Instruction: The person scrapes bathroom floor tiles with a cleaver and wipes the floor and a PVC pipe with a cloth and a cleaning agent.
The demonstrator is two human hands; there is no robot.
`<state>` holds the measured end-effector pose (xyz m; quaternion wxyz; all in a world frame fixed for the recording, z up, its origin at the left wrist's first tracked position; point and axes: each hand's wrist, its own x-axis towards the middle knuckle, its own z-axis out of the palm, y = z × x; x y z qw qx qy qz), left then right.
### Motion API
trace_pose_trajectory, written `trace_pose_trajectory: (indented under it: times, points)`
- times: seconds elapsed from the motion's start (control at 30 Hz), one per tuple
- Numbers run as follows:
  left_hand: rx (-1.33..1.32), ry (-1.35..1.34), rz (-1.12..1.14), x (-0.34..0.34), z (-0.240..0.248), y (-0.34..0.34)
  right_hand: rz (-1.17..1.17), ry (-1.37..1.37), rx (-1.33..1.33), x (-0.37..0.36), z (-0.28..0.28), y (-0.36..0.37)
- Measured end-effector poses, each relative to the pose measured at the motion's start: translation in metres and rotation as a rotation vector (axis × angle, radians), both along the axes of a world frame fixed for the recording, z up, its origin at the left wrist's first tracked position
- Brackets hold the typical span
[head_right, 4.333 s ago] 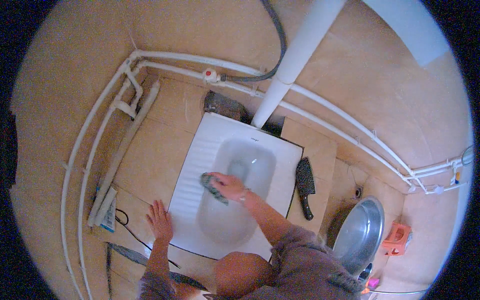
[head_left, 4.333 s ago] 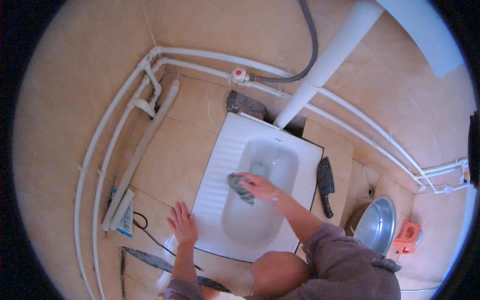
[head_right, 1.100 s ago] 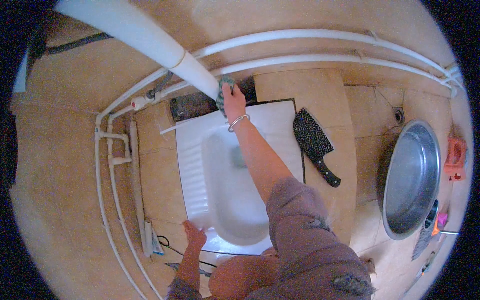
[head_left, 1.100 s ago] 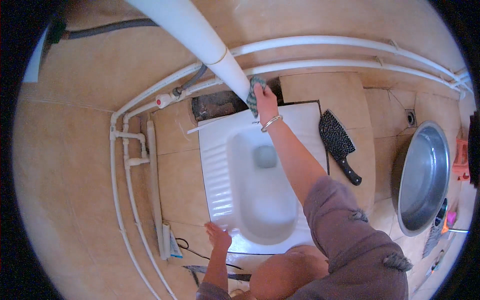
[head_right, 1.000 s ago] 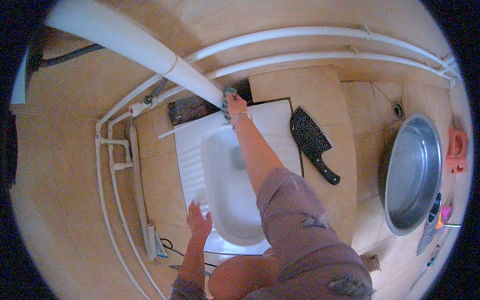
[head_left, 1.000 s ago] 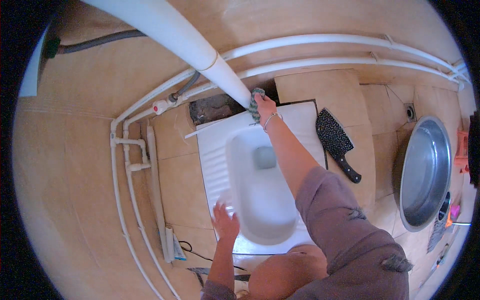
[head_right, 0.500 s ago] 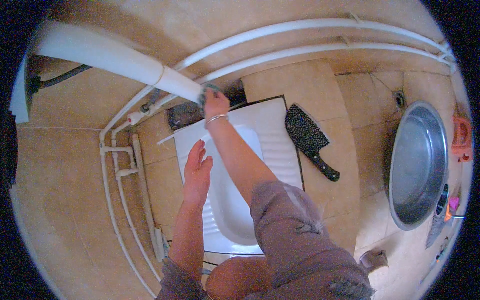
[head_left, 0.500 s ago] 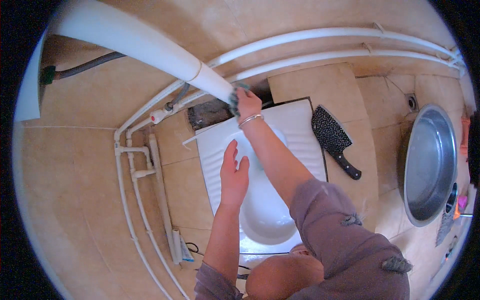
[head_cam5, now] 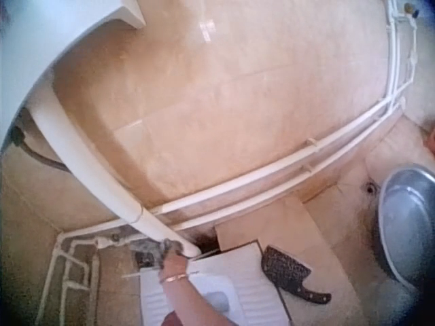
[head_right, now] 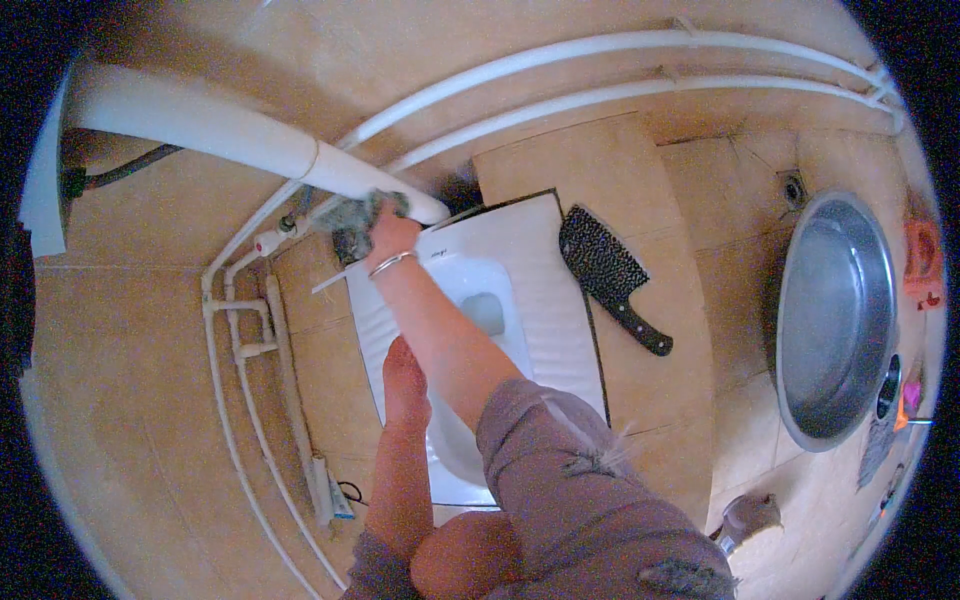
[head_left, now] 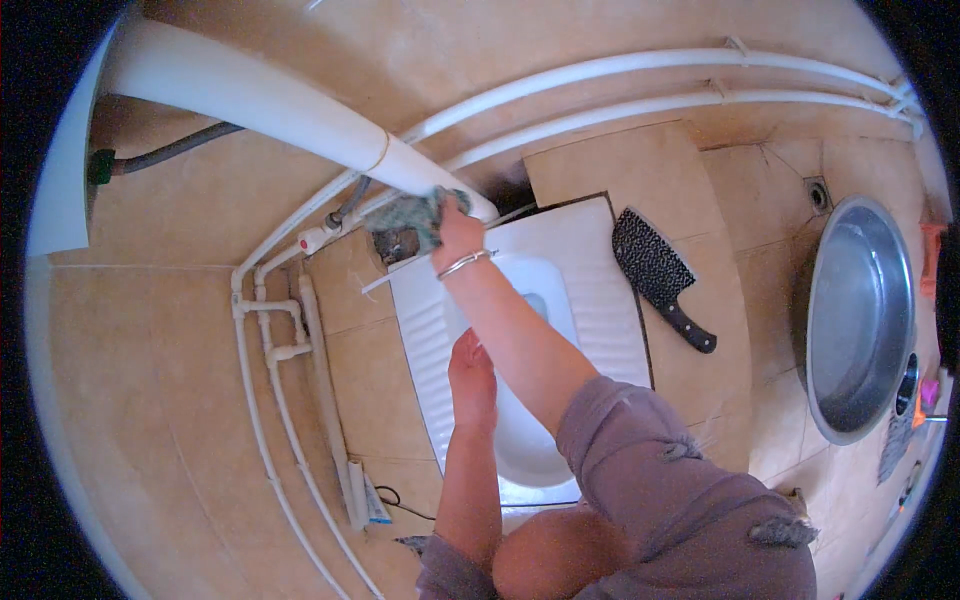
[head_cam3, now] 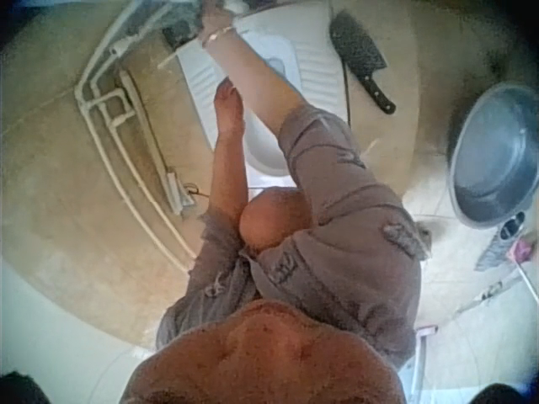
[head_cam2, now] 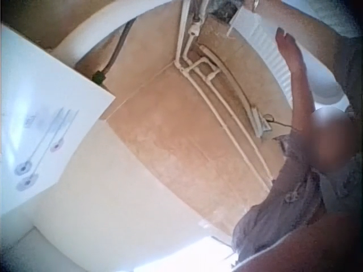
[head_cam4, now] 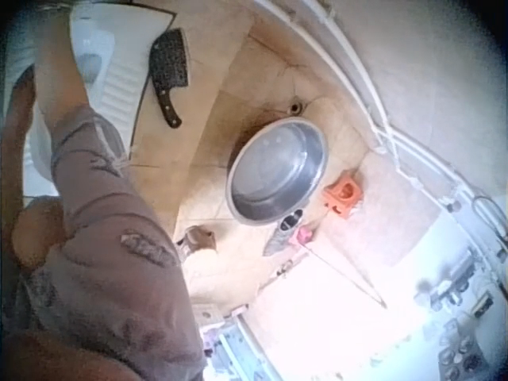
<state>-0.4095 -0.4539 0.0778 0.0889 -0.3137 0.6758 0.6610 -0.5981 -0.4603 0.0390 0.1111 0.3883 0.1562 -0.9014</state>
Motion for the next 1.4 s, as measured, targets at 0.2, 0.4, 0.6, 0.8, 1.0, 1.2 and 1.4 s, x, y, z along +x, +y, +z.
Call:
trace_pose_trajectory:
  times: [0.2,0.4,0.6,0.8,1.0,1.2,1.4]
  points:
    - [0.104,0.047,0.125,0.025,0.008,-0.017,0.015,0.348,-0.155,0.025,0.078,-0.009]
    - [-0.113,-0.009,0.146,0.06,-0.007,-0.034,-0.212,0.119,-0.227,0.034,-0.034,0.042]
    - [-0.023,-0.064,0.021,0.076,-0.007,-0.027,0.028,0.181,0.231,-0.052,-0.175,0.058]
    - [-0.089,-0.022,0.075,0.111,-0.004,-0.067,0.108,0.468,0.055,0.001,-0.045,0.08]
    - [-0.037,0.003,0.048,0.111,-0.009,-0.054,0.068,0.487,0.407,-0.005,-0.005,0.195]
    - [0.041,-0.103,0.058,0.139,-0.013,-0.054,0.254,0.365,0.28,0.009,-0.077,0.142]
    - [0.037,-0.069,-0.039,0.14,-0.016,-0.042,0.548,0.322,1.232,-0.051,-0.153,0.116]
